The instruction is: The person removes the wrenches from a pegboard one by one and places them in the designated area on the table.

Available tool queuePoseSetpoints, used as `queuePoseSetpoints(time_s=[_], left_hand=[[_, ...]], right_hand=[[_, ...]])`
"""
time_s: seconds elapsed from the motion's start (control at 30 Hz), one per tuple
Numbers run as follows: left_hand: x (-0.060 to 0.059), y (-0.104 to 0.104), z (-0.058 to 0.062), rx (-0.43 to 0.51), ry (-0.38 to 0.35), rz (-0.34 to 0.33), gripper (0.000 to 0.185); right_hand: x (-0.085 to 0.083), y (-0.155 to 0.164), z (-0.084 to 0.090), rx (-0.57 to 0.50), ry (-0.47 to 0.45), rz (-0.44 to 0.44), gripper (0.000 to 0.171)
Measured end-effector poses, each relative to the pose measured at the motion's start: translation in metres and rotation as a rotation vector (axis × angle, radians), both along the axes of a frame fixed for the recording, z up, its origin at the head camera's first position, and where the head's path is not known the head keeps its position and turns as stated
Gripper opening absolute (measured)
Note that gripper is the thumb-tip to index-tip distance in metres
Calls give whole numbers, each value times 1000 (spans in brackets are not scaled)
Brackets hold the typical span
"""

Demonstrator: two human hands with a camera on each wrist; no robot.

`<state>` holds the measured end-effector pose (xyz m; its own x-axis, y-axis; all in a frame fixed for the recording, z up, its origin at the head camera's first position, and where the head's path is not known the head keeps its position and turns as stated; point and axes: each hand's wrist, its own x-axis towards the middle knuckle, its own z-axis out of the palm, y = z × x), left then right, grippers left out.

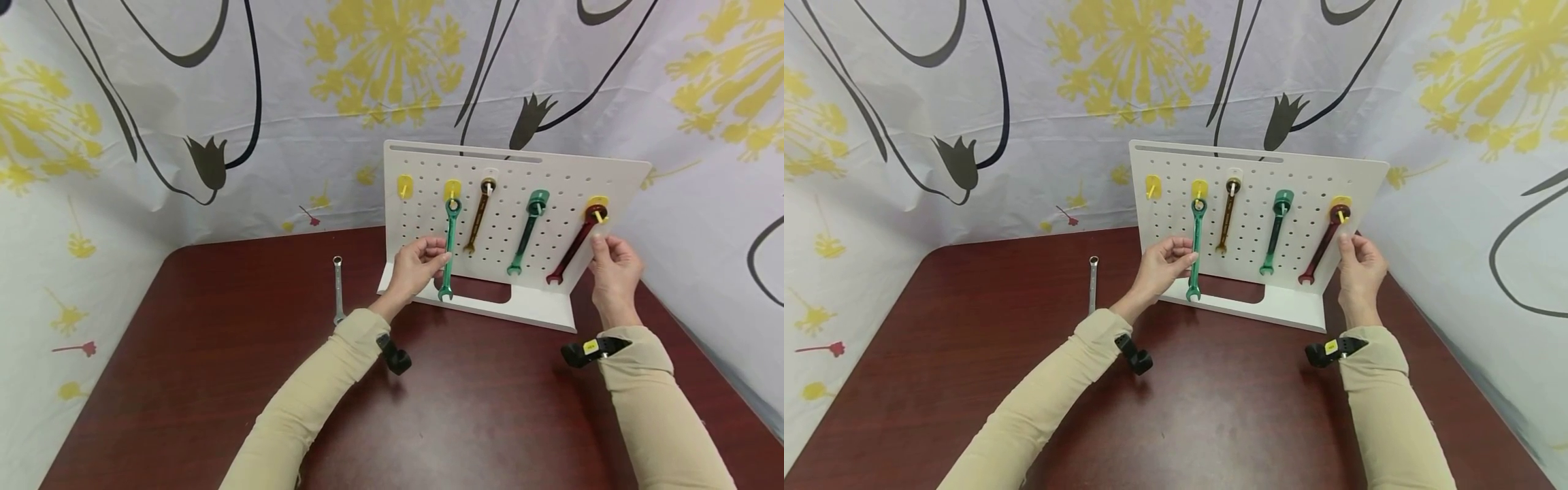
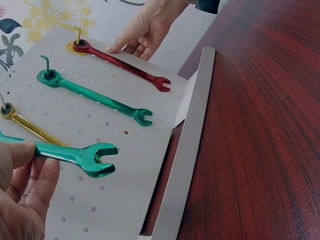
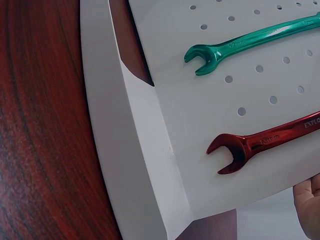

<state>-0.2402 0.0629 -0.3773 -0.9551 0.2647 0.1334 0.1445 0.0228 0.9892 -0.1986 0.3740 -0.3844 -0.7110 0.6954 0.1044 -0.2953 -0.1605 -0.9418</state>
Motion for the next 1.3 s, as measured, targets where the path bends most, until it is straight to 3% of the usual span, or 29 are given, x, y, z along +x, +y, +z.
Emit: queuePoseSetpoints(time_s=[0.5, 0.83, 1.3], left_hand=[[8, -8, 12, 93, -102, -81, 25], [14, -15, 23, 189, -157, -86, 27], [17, -55, 9, 180, -186, -3, 26]], right_hand=[[0, 0, 1, -2, -14, 17, 13], [2, 0, 0, 8, -26, 14, 14], [0, 1, -2, 13, -12, 15, 13]])
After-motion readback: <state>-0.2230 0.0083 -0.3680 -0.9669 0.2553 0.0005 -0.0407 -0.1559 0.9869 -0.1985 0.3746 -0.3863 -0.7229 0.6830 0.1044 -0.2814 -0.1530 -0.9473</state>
